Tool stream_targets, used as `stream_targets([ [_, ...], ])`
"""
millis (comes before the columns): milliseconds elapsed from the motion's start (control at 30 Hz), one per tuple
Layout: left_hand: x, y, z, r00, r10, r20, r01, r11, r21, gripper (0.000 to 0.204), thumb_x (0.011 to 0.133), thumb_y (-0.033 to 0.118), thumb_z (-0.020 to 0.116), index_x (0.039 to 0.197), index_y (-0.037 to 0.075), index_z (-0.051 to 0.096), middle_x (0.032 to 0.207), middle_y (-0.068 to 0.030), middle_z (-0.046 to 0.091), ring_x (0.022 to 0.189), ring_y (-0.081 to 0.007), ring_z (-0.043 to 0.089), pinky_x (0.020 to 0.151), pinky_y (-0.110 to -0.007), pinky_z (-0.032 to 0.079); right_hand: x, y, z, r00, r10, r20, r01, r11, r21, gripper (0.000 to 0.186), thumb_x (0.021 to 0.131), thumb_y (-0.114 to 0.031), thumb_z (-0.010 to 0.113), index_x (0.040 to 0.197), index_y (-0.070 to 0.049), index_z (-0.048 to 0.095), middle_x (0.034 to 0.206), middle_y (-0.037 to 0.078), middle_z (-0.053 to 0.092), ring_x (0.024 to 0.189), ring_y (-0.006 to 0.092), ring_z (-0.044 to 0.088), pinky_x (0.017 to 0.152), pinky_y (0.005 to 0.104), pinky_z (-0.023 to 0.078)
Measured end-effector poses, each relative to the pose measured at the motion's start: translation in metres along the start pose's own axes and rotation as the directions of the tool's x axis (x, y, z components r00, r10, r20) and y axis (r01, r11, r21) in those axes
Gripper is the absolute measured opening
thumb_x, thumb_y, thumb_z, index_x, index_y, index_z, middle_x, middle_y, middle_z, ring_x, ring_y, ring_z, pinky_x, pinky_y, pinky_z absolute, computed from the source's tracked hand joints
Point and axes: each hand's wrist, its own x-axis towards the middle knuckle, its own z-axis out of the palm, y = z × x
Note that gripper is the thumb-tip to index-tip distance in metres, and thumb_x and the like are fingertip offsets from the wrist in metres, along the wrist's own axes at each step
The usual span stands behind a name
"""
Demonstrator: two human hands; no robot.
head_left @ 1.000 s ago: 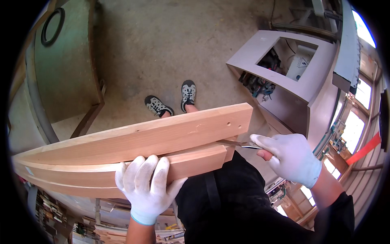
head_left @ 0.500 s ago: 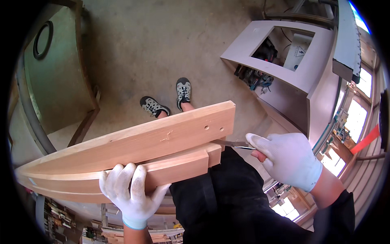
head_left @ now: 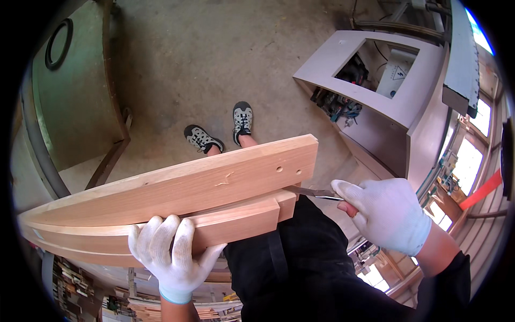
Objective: The person picks up a wooden board and moves it near a large machine, then uses a hand tool to scrape the edges of a wooden component.
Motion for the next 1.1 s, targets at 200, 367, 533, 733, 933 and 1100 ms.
stream_targets([
  [200, 0.0, 0.001, 0.0, 1.0, -0.003, 0.008, 0.003, 1.0, -0.012, 0.067, 0.075, 0.059, 0.081, 0.115, 0.007, 0.066, 0.114, -0.0118, 0.061, 0.114, -0.0353, 0.055, 0.111, -0.06, 0.032, 0.014, 0.026, 0.028, 0.999, -0.019, -0.039, 0.018, 0.999, -0.042, 0.027, 0.101, -0.03, 0.06, 0.119, -0.011, 0.066, 0.072, 0.013, 0.065, 0.065, 0.0328, 0.068, 0.057, 0.0431, 0.052],
  [367, 0.004, 0.004, 0.0, 1.0, -0.015, -0.007, 0.015, 1.0, -0.003, 0.068, 0.076, 0.061, 0.08, 0.113, 0.006, 0.065, 0.113, -0.0119, 0.061, 0.113, -0.0357, 0.055, 0.111, -0.06, 0.032, 0.009, 0.032, 0.04, 0.986, 0.016, -0.168, -0.011, 0.999, 0.031, 0.03, 0.102, -0.03, 0.059, 0.123, -0.011, 0.068, 0.076, 0.011, 0.067, 0.069, 0.0319, 0.068, 0.062, 0.0416, 0.053],
  [533, 0.0, 0.001, 0.0, 1.0, -0.026, 0.006, 0.026, 1.0, -0.011, 0.067, 0.076, 0.061, 0.079, 0.113, 0.006, 0.065, 0.113, -0.0119, 0.06, 0.113, -0.0359, 0.055, 0.112, -0.061, 0.031, 0.002, 0.021, 0.026, 0.989, -0.017, -0.148, 0.031, 0.995, 0.092, 0.03, 0.102, -0.03, 0.06, 0.122, -0.011, 0.069, 0.075, 0.011, 0.067, 0.068, 0.0315, 0.068, 0.061, 0.0407, 0.053],
  [733, -0.002, 0.001, -0.001, 0.999, -0.034, 0.029, 0.034, 0.999, 0.014, 0.067, 0.078, 0.062, 0.078, 0.114, 0.007, 0.065, 0.117, -0.0125, 0.059, 0.117, -0.0357, 0.053, 0.113, -0.061, 0.03, 0.002, 0.017, 0.025, 0.993, -0.002, -0.117, 0.012, 0.996, 0.091, 0.03, 0.101, -0.032, 0.061, 0.121, -0.01, 0.069, 0.073, 0.011, 0.067, 0.065, 0.0313, 0.068, 0.058, 0.0415, 0.053],
  [933, -0.003, 0.001, -0.002, 0.998, -0.037, 0.044, 0.035, 0.999, 0.036, 0.068, 0.079, 0.063, 0.077, 0.116, 0.007, 0.064, 0.119, -0.0128, 0.059, 0.119, -0.036, 0.053, 0.114, -0.061, 0.03, -0.001, 0.014, 0.023, 0.997, 0.009, -0.08, -0.003, 0.997, 0.074, 0.03, 0.101, -0.031, 0.061, 0.12, -0.01, 0.069, 0.072, 0.01, 0.067, 0.065, 0.0311, 0.068, 0.057, 0.0414, 0.053],
  [1100, -0.004, 0.0, -0.002, 0.999, -0.027, 0.047, 0.025, 0.999, 0.042, 0.068, 0.079, 0.062, 0.078, 0.116, 0.007, 0.064, 0.119, -0.0132, 0.06, 0.119, -0.0364, 0.053, 0.113, -0.061, 0.03, -0.002, 0.012, 0.026, 0.995, 0.0, -0.103, 0.009, 0.996, 0.084, 0.03, 0.1, -0.031, 0.062, 0.119, -0.009, 0.069, 0.072, 0.01, 0.066, 0.063, 0.03, 0.068, 0.056, 0.0409, 0.052],
])
